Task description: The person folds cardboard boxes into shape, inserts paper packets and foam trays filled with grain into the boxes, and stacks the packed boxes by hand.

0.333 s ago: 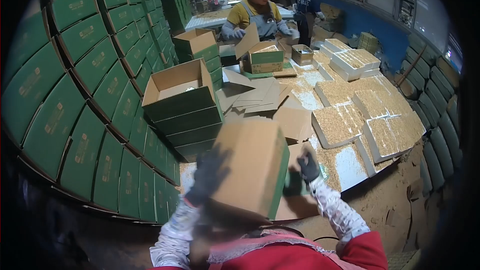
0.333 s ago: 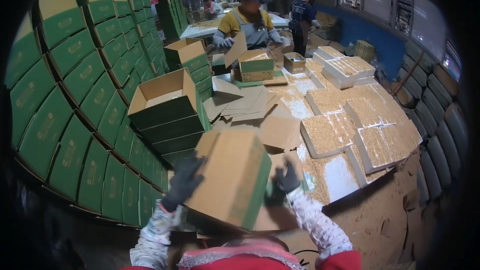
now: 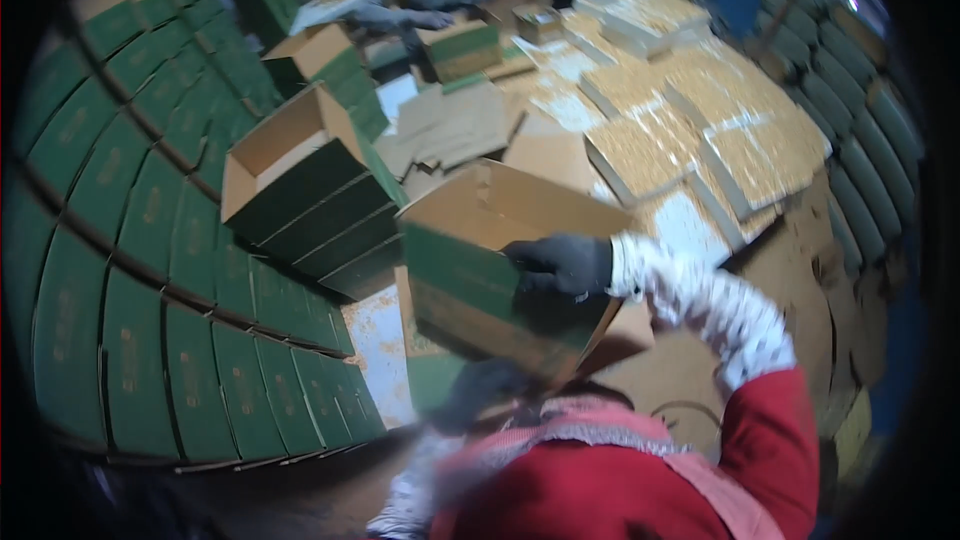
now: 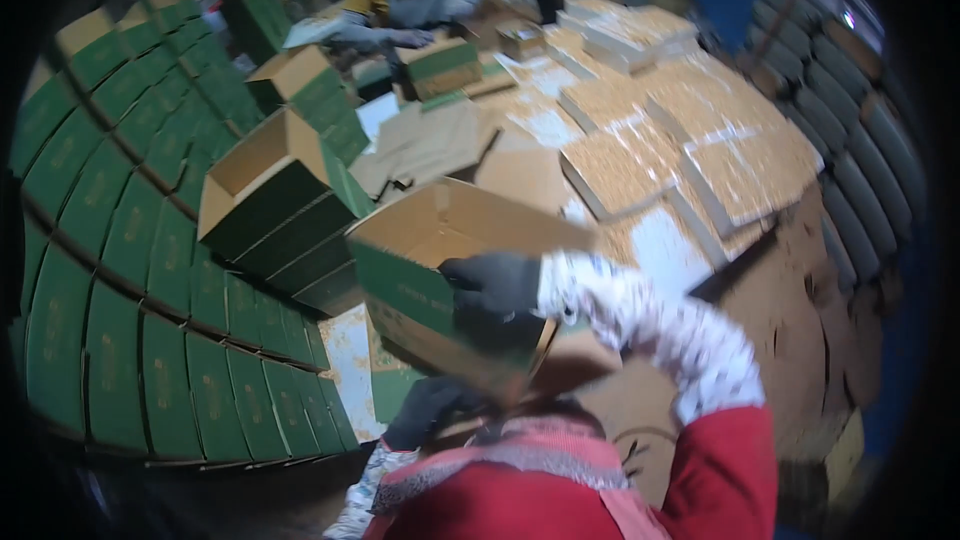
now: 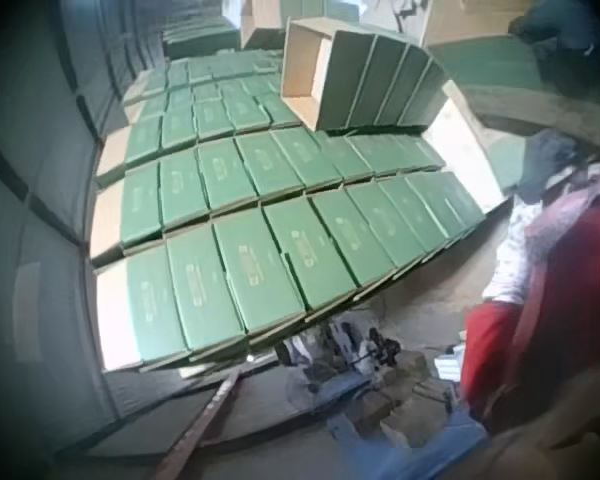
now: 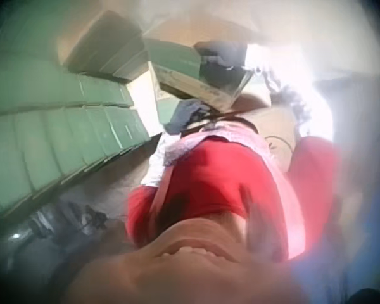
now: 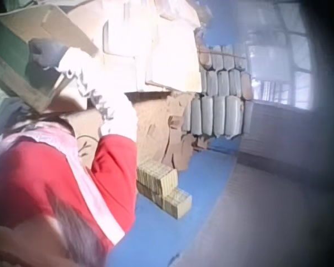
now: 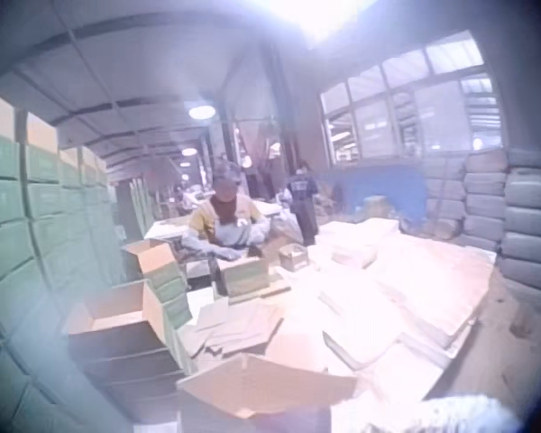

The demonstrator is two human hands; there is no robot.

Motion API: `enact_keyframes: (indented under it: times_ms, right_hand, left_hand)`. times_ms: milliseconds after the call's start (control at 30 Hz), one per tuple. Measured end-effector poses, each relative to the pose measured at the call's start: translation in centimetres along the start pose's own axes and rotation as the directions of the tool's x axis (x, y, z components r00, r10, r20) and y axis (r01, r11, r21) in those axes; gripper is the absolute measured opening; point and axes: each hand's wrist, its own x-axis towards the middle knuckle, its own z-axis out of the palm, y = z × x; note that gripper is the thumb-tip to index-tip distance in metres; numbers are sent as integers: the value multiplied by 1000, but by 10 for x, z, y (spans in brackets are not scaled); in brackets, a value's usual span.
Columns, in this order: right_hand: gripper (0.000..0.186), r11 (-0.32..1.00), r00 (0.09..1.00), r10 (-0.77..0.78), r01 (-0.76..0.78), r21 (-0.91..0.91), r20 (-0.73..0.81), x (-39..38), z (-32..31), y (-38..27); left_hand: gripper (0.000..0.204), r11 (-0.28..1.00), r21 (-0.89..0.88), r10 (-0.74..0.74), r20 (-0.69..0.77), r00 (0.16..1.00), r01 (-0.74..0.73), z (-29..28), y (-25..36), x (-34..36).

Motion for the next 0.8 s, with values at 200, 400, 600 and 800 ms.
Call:
enact_keyframes:
  times_ms: [200,400,600,800]
  right_hand:
    - [31,966,906,114,-4,-260,407,-39,5,-21]
    - [34,969,662,189,-5,248,-725,-53,-32,115]
    - [51,171,-67,976,-341,924,-206,-102,11,491]
    - [57,79,-208,970,-222,972,-126,-46,46,558]
  left_hand:
    - [33,932,250,-43,-645,763,264,-81,108,73]
    - [39,789,253,-398,-483,780,560,-100,49,83]
    - [42,749,183,-464,-541,702,637,-85,64,104]
    - [41,681,215,-492,-573,656,699,-82,62,106]
